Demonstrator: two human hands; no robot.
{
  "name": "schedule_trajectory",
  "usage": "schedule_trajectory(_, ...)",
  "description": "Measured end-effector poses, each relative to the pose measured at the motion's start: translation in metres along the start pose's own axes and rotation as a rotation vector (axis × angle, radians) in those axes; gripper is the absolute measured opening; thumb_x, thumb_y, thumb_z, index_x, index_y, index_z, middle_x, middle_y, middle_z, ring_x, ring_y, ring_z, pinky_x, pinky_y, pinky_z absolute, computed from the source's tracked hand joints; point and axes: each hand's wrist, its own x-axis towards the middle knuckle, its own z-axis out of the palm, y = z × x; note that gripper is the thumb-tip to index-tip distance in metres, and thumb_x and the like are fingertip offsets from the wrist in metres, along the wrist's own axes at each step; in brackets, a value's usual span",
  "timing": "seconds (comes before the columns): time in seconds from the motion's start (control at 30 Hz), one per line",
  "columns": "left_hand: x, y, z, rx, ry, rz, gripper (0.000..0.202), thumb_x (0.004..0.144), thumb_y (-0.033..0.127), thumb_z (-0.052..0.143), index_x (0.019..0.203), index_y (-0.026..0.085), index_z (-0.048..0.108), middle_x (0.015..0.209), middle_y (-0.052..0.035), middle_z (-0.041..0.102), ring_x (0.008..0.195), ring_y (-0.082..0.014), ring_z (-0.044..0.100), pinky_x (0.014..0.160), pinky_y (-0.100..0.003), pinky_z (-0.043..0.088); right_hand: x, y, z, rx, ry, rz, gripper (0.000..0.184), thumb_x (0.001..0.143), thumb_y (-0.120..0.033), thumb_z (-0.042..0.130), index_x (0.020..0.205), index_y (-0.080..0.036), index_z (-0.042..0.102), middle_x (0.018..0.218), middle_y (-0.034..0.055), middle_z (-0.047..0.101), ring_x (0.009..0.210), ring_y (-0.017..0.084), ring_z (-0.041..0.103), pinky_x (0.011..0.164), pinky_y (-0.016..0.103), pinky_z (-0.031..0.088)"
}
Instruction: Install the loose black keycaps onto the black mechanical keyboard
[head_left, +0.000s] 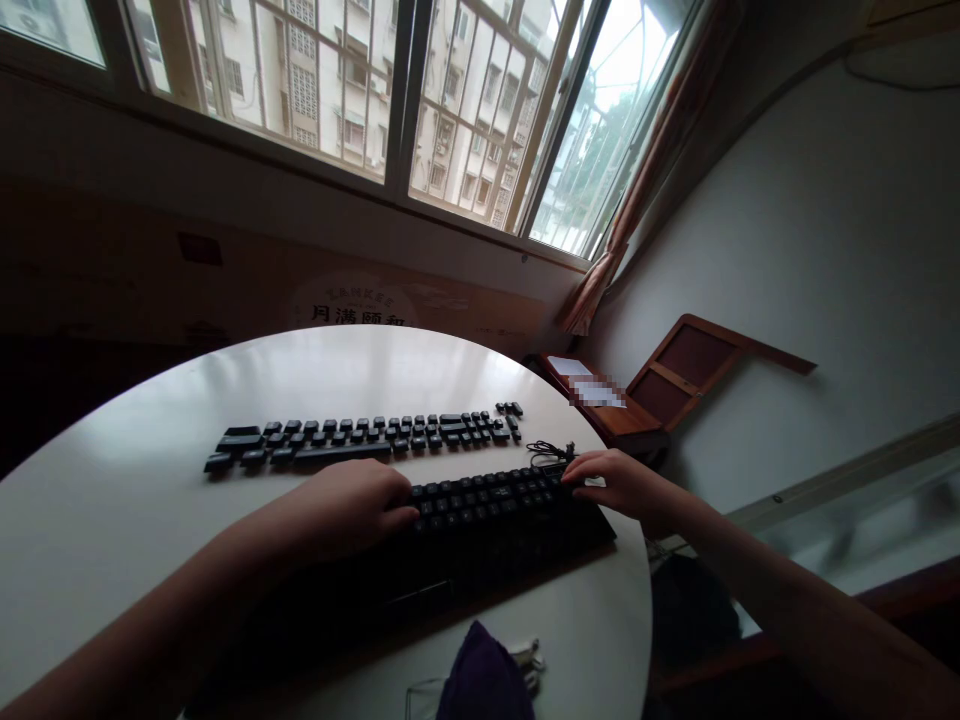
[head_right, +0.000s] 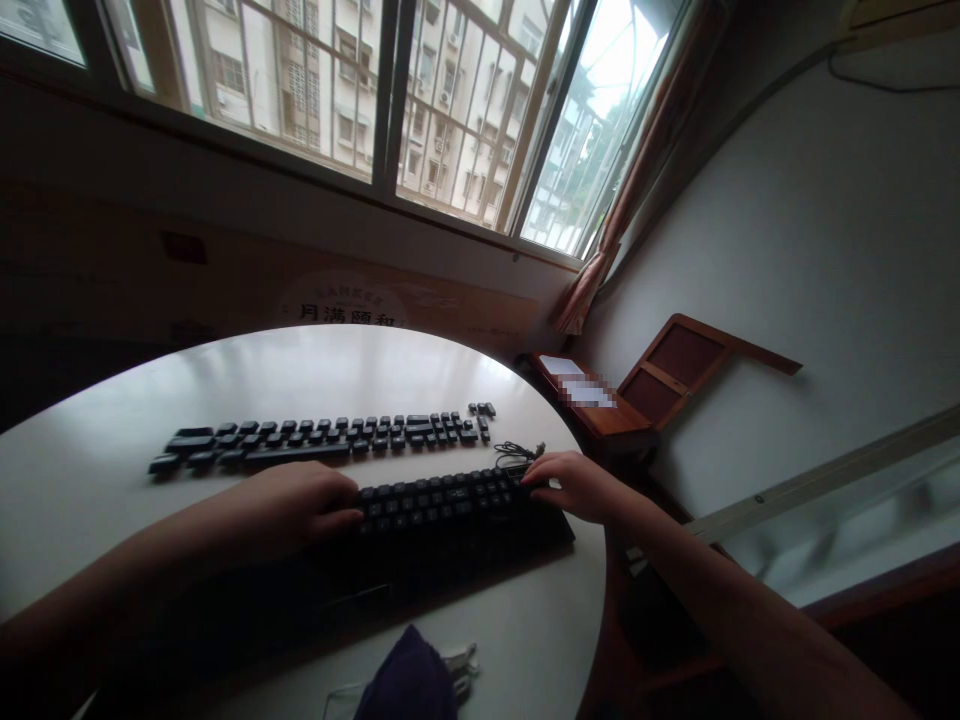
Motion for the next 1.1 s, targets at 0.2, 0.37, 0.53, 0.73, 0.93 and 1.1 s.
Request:
schedule_trajectory(0.2, -0.001, 0.000, -0.001, -0.014, -0.021, -0.008, 0.032, 0.090, 0.043, 0.049, 0.078, 0.021, 0.070, 0.082, -0.0074, 0.072, 0.071, -0.0221, 0.065, 0.060, -0.030, 0.039, -0.001, -0.003, 0.019, -0.046, 0.037, 0.024, 0.021, 0.091, -0.015, 0.069, 0.110, -0.022, 0.076, 0.113, 0.0053, 0.070, 0.100, 0.022, 0.068, 0.092, 0.030, 0.054)
schedule_trajectory(0.37, 0.000, -0.003, 0.002, -0.027, -0.016, 0.005, 0.031, 0.090, 0.044, 0.050, 0.078, 0.022, 0.069, 0.081, -0.0064, 0.071, 0.069, -0.0213, 0.064, 0.058, -0.030, 0.038, 0.001, -0.008, 0.021, -0.135, 0.024, 0.028, 0.024, 0.088, -0.010, 0.069, 0.108, -0.022, 0.076, 0.111, 0.0035, 0.070, 0.097, 0.021, 0.068, 0.089, 0.029, 0.054)
schedule_trajectory(0.53, -0.001, -0.002, 0.002, -0.017, -0.016, 0.009, 0.031, 0.090, 0.044, 0.051, 0.079, 0.021, 0.069, 0.081, -0.0067, 0.071, 0.070, -0.0218, 0.064, 0.059, -0.030, 0.039, 0.002, -0.010, 0.019, -0.213, -0.010, 0.011, 0.024, 0.089, -0.010, 0.067, 0.109, -0.023, 0.075, 0.113, 0.0025, 0.070, 0.096, 0.020, 0.069, 0.088, 0.028, 0.054)
schedule_trajectory(0.73, -0.004, 0.001, -0.001, -0.020, -0.019, 0.016, 0.031, 0.090, 0.042, 0.051, 0.079, 0.021, 0.070, 0.083, -0.0075, 0.071, 0.070, -0.0219, 0.064, 0.058, -0.029, 0.040, 0.002, -0.020, 0.025, -0.310, -0.003, 0.007, 0.023, 0.096, -0.014, 0.058, 0.107, -0.023, 0.077, 0.113, 0.0060, 0.071, 0.098, 0.024, 0.068, 0.091, 0.034, 0.054)
schedule_trajectory(0.93, -0.004, 0.000, -0.001, -0.021, -0.006, 0.017, 0.031, 0.090, 0.042, 0.050, 0.079, 0.022, 0.070, 0.082, -0.0071, 0.072, 0.070, -0.0220, 0.065, 0.059, -0.030, 0.040, -0.018, -0.031, 0.039, -0.356, -0.048, 0.017, 0.059, 0.092, -0.036, 0.071, 0.146, -0.018, 0.055, 0.151, 0.0128, 0.044, 0.140, 0.039, 0.037, 0.119, 0.057, 0.027)
schedule_trajectory(1.1, 0.000, -0.004, 0.004, -0.002, 0.031, 0.030, 0.032, 0.089, 0.044, 0.050, 0.079, 0.022, 0.072, 0.083, -0.0084, 0.073, 0.070, -0.0233, 0.065, 0.060, -0.031, 0.041, -0.034, -0.028, 0.041, -0.284, -0.161, 0.117, 0.077, 0.099, -0.048, 0.062, 0.161, -0.018, 0.027, 0.161, 0.0125, 0.020, 0.148, 0.036, 0.020, 0.122, 0.057, 0.018)
